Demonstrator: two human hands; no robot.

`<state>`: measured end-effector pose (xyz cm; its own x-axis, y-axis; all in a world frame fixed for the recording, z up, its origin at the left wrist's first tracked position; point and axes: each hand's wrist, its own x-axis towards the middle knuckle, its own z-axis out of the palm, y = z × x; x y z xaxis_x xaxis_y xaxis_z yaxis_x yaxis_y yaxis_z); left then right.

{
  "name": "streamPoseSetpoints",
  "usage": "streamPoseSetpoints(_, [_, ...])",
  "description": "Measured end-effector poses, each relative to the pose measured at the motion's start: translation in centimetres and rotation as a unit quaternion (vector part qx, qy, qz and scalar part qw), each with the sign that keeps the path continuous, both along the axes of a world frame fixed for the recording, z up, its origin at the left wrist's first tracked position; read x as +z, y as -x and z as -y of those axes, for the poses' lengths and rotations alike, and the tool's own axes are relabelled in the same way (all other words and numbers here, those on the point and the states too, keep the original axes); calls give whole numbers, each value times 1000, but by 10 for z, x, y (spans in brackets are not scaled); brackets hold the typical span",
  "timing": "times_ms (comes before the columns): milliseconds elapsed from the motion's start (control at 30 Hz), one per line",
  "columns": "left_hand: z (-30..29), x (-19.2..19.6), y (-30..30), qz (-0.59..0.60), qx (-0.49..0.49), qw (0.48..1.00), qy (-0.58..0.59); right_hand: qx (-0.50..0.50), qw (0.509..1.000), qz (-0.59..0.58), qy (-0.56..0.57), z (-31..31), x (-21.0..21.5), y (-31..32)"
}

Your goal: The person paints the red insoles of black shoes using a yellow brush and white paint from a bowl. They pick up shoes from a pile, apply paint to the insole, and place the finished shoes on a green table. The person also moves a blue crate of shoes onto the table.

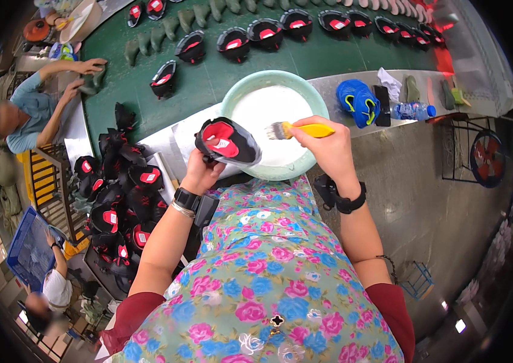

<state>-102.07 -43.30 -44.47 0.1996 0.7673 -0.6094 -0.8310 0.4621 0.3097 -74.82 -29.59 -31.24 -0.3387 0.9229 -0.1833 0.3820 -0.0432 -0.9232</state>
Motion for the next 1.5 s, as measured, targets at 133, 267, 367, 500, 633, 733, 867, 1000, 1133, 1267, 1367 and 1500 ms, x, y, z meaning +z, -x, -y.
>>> streamPoseSetpoints(133, [-4,34,-16,59,-22,993,102,162,976,-142,-35,11,27,49])
streamPoseSetpoints(267, [2,39,-22,109,-41,984,132,143,979,-137,-47,5,10,78])
streamPoseSetpoints(367, [9,29,-10,145,-73,984,68,102,994,-28,-6,-5,-14,69])
streamPoseSetpoints(500, [16,17,35,57,-9,998,33,70,991,40,109,6,-24,55])
streamPoseSetpoints(633, [5,-39,125,-153,224,963,2,-10,987,-38,153,9,-12,58])
streamPoseSetpoints(733, [-27,-84,192,-250,362,898,-24,-29,989,7,148,9,-5,65])
streamPoseSetpoints(867, [-69,-143,262,-295,443,846,-45,-40,985,32,164,13,-10,72])
streamPoseSetpoints(1000, [-86,-179,275,-312,373,862,140,-74,982,45,170,16,-15,88])
streamPoseSetpoints(1133, [-62,-127,269,-850,203,442,202,-80,986,78,121,15,-8,109])
streamPoseSetpoints(1267, [6,-137,318,-880,-100,346,310,-5,998,49,42,0,-28,120])
streamPoseSetpoints(1367, [10,-123,314,-924,-107,303,208,42,998,37,42,3,-29,139])
streamPoseSetpoints(1500, [-12,-55,261,-946,-87,311,28,116,992,46,13,14,3,185])
